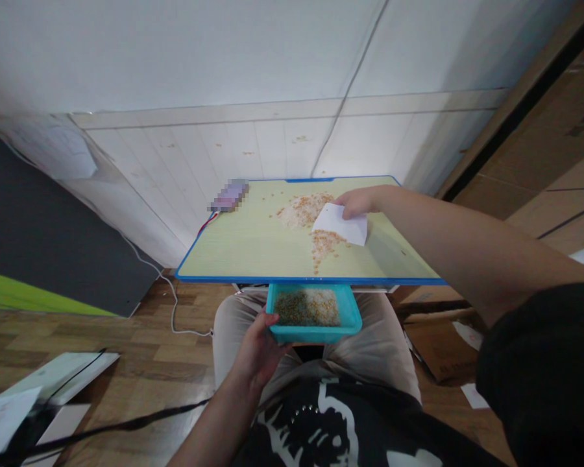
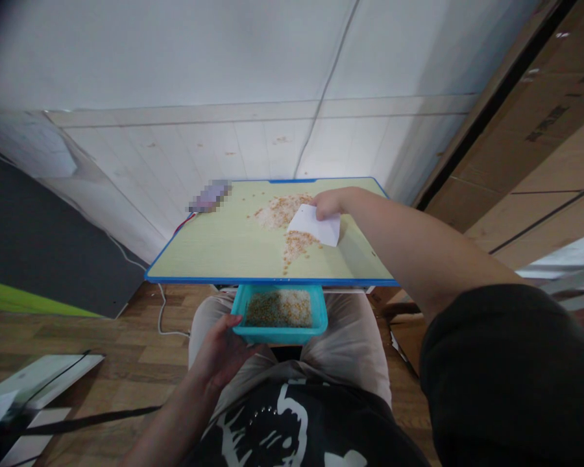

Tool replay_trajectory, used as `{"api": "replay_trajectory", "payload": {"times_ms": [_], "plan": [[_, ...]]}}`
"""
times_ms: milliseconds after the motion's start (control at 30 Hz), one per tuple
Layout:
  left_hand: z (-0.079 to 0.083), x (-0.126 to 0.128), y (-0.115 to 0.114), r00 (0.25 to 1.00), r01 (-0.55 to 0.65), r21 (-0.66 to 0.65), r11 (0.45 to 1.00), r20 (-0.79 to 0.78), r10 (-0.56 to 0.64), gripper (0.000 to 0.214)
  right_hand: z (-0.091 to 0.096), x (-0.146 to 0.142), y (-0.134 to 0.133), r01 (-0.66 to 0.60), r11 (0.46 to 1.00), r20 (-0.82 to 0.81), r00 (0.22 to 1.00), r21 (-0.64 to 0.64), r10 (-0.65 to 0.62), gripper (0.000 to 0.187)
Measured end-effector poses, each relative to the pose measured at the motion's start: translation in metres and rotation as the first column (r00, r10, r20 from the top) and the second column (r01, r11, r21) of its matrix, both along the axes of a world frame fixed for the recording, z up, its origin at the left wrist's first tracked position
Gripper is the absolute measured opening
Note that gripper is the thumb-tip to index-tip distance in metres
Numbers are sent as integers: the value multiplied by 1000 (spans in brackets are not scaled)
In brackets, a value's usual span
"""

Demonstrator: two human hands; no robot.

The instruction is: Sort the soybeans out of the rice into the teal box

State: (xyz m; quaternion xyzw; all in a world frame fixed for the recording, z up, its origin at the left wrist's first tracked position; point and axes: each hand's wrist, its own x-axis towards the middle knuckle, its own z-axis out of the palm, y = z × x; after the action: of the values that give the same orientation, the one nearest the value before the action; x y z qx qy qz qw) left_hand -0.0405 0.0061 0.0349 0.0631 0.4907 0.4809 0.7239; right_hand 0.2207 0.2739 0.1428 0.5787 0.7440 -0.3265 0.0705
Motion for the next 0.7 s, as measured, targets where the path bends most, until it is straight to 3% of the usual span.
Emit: {"api": "replay_trajectory", "payload": {"times_ms": [267,400,700], "plan": [[-3,-1,-1,999,41,41,998,8,-41,60,-3,-8,-2,-51,997,-50,998,-66,47,47],[-2,-1,-1,999,46,48,998,21,-47,58,-4,-12,-9,-49,996,-60,997,-74,44,40],[-1,0,-2,999,34,31,999,8,-34,55,-11,-14,-19,-83,991,-86,994,-102,74,43]]}}
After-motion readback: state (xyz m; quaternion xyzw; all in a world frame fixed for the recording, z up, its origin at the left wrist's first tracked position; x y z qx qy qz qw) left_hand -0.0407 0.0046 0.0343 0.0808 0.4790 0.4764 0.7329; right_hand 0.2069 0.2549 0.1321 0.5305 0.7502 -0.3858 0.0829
